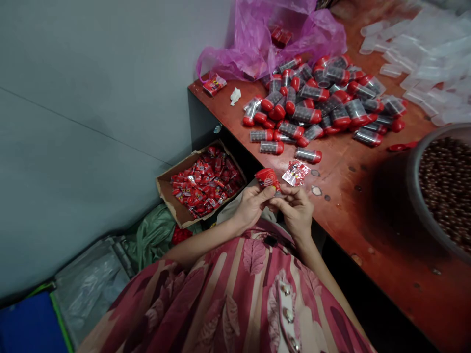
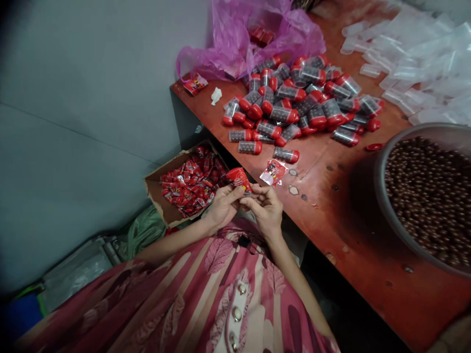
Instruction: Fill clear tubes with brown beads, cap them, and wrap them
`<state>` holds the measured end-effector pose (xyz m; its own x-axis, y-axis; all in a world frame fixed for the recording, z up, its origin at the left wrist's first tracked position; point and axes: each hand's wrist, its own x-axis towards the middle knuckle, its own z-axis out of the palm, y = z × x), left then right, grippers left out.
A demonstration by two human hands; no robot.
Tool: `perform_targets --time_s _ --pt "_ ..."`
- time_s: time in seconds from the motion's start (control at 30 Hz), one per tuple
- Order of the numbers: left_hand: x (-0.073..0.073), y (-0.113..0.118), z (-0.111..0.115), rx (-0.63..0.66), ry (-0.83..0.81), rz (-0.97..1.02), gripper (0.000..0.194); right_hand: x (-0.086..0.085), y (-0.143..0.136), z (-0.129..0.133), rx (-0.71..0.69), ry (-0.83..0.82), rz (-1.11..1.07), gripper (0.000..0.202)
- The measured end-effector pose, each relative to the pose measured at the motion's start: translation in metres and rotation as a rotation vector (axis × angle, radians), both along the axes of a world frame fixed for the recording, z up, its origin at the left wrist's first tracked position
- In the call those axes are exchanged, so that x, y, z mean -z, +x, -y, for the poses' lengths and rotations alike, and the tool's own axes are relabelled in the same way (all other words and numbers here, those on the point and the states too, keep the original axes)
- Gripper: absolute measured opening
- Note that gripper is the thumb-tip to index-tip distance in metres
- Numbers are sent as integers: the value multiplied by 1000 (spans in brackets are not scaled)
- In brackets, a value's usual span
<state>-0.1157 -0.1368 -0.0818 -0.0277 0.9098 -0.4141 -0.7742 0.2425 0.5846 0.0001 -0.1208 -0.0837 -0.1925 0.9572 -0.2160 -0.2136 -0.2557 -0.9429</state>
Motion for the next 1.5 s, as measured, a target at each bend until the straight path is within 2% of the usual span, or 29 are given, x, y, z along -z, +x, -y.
perform_targets --time_s 0.13,0.17,0.23,0.3,0.37,0.47,0.57,0.67,0.77,0.93,1.0,1.1,1.2,1.37,1.43,1.5 --pt "1 -30 1 -350 -81 29 47 -8 12 -3 2 32 58 39" --pt "4 -35 2 -387 -114 20 53 -10 18 -5 34 48 82 36" --pt "10 -35 1 -320 -174 -56 58 -12 31 -9 115 82 144 28" --pt "15 -25 -7 -152 -110 -286 51 -12 44 -13 203 108 213 22" --pt "18 -10 -22 25 118 -665 42 -12 55 -17 257 113 266 20" --pt "24 9 -54 224 466 -1278 38 -13 64 -18 246 89 286 20" --pt "33 19 -76 298 557 -1668 34 -12 65 -18 206 76 292 19" --pt "43 22 -82 254 570 -1777 29 -10 65 -21 170 72 305 20" --pt "44 24 -79 183 563 -1744 25 -4 63 -30 188 80 350 22" --pt "33 31 -74 113 678 -1690 27 4 55 -52 258 195 338 38" --pt "28 33 -73 115 726 -1685 28 5 52 -59 269 184 296 36" --pt "25 31 -74 96 692 -1632 29 4 48 -66 303 137 239 28" --pt "24 25 -75 31 528 -1392 39 3 44 -70 299 93 205 29" --pt "22 10 -73 223 212 -822 40 4 38 -74 245 115 244 35" --pt "21 2 -70 187 104 -622 42 6 40 -74 244 178 434 36" --pt "21 -5 -67 122 17 -509 43 6 45 -75 191 272 783 36"
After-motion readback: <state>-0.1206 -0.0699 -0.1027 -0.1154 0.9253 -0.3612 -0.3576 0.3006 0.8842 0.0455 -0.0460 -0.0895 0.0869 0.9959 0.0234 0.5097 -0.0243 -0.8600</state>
